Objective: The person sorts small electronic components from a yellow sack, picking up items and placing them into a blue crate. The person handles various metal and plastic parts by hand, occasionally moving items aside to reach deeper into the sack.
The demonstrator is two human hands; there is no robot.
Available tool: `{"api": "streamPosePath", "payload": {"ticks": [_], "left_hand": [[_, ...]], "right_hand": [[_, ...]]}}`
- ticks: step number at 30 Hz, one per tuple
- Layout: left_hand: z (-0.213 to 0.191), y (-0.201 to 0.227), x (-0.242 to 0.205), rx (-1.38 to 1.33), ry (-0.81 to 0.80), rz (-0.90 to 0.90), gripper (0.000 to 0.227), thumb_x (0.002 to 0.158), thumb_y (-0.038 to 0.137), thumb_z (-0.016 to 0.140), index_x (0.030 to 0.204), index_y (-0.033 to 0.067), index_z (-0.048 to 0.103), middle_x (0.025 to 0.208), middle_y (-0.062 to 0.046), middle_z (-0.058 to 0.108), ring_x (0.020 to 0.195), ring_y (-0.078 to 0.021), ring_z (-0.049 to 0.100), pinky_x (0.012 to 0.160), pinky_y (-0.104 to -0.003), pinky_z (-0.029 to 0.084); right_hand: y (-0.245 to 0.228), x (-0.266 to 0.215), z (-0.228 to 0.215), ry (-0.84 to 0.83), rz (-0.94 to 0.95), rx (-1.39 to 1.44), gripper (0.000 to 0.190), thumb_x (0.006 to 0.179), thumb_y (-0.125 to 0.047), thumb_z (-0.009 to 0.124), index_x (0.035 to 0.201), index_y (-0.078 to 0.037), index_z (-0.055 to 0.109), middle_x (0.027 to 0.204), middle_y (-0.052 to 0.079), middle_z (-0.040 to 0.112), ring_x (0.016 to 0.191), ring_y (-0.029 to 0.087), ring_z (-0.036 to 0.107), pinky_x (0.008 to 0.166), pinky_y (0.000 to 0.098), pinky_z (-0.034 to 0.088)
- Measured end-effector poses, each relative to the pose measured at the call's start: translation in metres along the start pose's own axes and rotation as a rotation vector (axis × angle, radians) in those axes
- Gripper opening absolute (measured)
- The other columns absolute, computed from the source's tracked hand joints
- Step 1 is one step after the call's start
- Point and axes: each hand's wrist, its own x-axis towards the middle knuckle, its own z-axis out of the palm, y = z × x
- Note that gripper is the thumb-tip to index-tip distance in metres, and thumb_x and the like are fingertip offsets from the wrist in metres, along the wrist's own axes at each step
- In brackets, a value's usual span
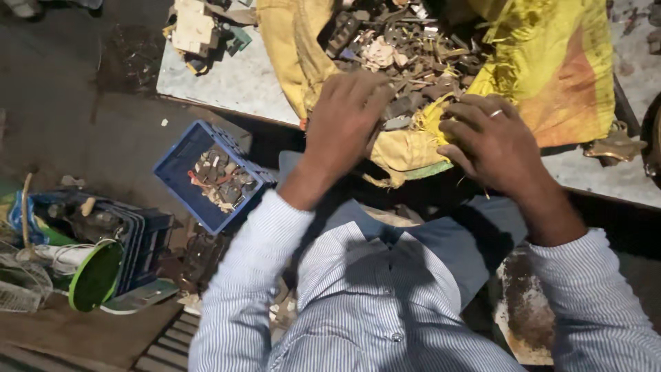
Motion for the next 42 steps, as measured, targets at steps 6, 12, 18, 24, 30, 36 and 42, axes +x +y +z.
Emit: {"api": "streamPosePath", "payload": {"ticks": [6,12,18,24,30,36,42], "left_hand": [[0.050,-0.009,0.029,0.177,-0.294,0.073,0.014,0.081,0.016,0.067,0.094,0.0112,0.071,0.118,-0.014,0.060,0.118,-0.0331,0.053,0.104,-0.052,0.037],[0.068,-0.013,0.025,0.113,-0.256,0.062,0.020,0.084,0.014,0.065,0.102,0.0136,0.072,0.113,-0.014,0.059,0.118,-0.0332,0.052,0.105,-0.055,0.036],[0.062,-0.014,0.015,-0.018,-0.185,0.040,0.022,0.086,0.012,0.068,0.108,0.0089,0.069,0.115,-0.011,0.062,0.116,-0.0319,0.055,0.104,-0.052,0.038],[0.046,-0.016,0.004,-0.283,-0.027,-0.272,0.017,0.088,0.011,0.078,0.100,0.0071,0.066,0.095,-0.012,0.067,0.094,-0.0343,0.066,0.085,-0.044,0.051],[0.054,-0.012,-0.001,-0.276,0.082,-0.209,0.024,0.087,0.017,0.081,0.106,0.0089,0.069,0.096,-0.010,0.071,0.091,-0.0333,0.067,0.086,-0.044,0.051],[0.062,0.007,-0.013,-0.256,-0.011,-0.098,0.026,0.088,0.019,0.079,0.108,0.0087,0.068,0.100,-0.010,0.071,0.093,-0.0340,0.067,0.088,-0.045,0.048],[0.064,0.007,-0.014,-0.387,0.011,-0.366,0.018,0.091,0.014,0.075,0.106,0.0069,0.068,0.097,-0.011,0.071,0.091,-0.0301,0.070,0.080,-0.042,0.052]], "right_hand": [[-0.007,-0.010,-0.003,0.029,0.021,0.018,0.029,0.092,-0.033,0.072,0.112,-0.012,0.070,0.133,0.009,0.064,0.128,0.030,0.058,0.109,0.0464,0.044],[-0.004,-0.011,0.002,0.053,0.039,0.057,0.029,0.092,-0.033,0.072,0.113,-0.013,0.070,0.129,0.008,0.064,0.126,0.029,0.059,0.106,0.0467,0.045],[-0.001,-0.012,-0.002,0.074,0.039,0.048,0.029,0.092,-0.035,0.072,0.112,-0.014,0.071,0.127,0.006,0.065,0.123,0.029,0.062,0.103,0.0453,0.048],[0.013,-0.014,-0.021,0.012,0.080,0.059,0.030,0.093,-0.038,0.070,0.115,-0.017,0.072,0.117,0.005,0.071,0.109,0.028,0.067,0.085,0.0423,0.055],[0.039,0.035,-0.015,-0.308,0.351,-0.130,0.026,0.102,-0.033,0.062,0.123,-0.019,0.070,0.104,0.008,0.073,0.086,0.030,0.070,0.064,0.0448,0.054],[0.063,0.094,0.013,-0.334,0.230,-0.542,0.016,0.084,-0.021,0.070,0.091,-0.012,0.081,0.102,0.012,0.072,0.094,0.027,0.070,0.071,0.0406,0.054],[0.075,0.071,0.014,-0.313,0.321,-0.219,0.023,0.079,-0.036,0.082,0.098,-0.024,0.084,0.105,0.011,0.071,0.100,0.030,0.067,0.079,0.0437,0.052]]}}
